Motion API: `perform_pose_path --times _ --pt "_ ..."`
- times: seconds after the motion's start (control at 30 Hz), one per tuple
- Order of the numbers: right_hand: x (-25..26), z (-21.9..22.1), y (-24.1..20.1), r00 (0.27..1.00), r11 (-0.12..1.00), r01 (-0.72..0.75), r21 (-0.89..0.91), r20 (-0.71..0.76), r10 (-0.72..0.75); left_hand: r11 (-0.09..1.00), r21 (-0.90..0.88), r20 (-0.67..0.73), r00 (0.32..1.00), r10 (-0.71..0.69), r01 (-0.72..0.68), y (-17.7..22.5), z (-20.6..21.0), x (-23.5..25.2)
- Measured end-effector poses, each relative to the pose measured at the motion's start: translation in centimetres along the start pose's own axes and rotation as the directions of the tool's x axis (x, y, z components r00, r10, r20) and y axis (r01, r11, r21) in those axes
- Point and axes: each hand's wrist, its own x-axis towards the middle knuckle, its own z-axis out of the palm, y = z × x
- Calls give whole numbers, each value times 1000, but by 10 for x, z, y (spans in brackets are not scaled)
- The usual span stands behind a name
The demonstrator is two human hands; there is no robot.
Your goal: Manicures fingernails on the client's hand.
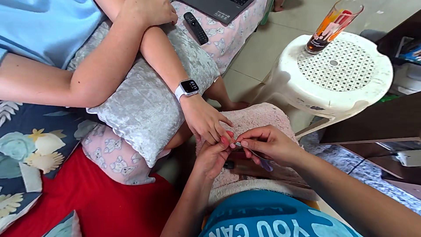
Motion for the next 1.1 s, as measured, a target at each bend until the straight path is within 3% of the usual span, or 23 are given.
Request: perform_pose_path --times 0.57,0.9,1.03,1.1 --pt "6 1 -7 1000 989 1 -145 -23 -5 1000 23 -27 1000 -4 5 0 -1 1" --pt "4 -10 -2 999 998 0 -59 32 2 1000 0 1 1000 -13 13 0 -1 2" --pt "11 4 -21 983 981 161 105 75 -169 999 32 3 1000 -3 3 0 2 1" --pt "22 27 -31 956 955 279 103 66 -287 998 54 -28 999 22 -20 -1 7 -1"
